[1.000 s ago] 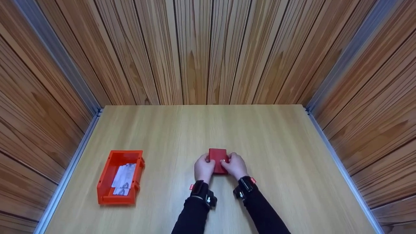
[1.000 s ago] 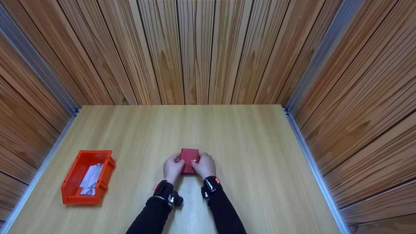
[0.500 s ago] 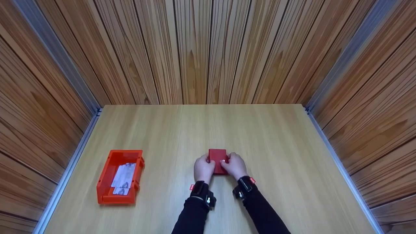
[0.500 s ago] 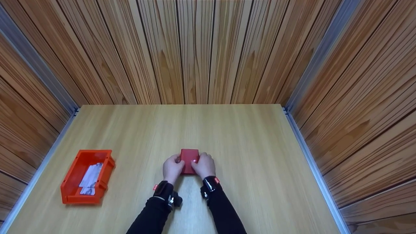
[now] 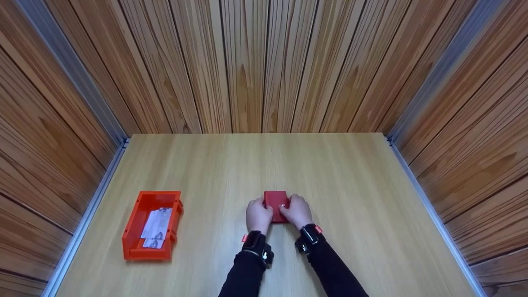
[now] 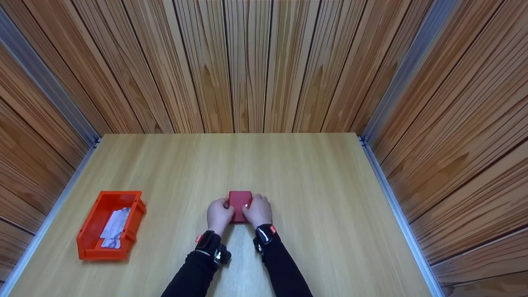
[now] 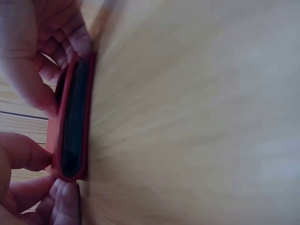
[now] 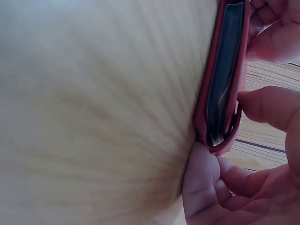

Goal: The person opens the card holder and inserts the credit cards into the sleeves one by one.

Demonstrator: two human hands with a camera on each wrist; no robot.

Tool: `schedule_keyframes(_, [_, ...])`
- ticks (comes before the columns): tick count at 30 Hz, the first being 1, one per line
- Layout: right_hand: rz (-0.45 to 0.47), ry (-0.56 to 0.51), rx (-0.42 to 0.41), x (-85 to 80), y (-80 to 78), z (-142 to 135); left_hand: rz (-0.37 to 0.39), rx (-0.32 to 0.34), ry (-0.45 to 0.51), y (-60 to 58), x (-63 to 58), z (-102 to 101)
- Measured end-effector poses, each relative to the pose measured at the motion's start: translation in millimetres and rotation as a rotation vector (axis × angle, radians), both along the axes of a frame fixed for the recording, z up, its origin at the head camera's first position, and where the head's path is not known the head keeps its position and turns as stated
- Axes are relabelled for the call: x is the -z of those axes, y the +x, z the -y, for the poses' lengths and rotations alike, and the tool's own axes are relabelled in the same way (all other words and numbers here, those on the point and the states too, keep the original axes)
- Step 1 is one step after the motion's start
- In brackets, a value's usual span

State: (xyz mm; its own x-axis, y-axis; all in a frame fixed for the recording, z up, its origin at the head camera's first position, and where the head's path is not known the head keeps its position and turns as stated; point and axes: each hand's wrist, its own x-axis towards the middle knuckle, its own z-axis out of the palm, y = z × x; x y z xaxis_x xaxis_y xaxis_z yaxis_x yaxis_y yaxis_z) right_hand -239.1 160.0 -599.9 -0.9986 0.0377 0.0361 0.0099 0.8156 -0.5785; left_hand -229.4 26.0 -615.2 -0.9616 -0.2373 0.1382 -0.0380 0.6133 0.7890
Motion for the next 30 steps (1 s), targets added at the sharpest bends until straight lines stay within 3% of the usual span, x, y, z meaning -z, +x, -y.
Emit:
schedule_keyframes(3, [-0.013,0.028,0.006,-0.1,0.3,1,-0.016,0.012,0.005,-0.6,1.2,1])
schedule_keyframes(8, [-0.036,0.087,0.002,0.3,1.2,4,0.036,0.005,0.057,-1.8,0.6,3])
schedule_keyframes(17, [-0.148,0.155,-0.024,1.2,2.1,7,0.063,-0.013,0.096,-2.5,-4.2,6])
schedule_keyframes(30, [-0.121,0.236,-0.053,-1.0,-0.8,12,0.061,-0.006,0.093,-4.9,-0.9,6])
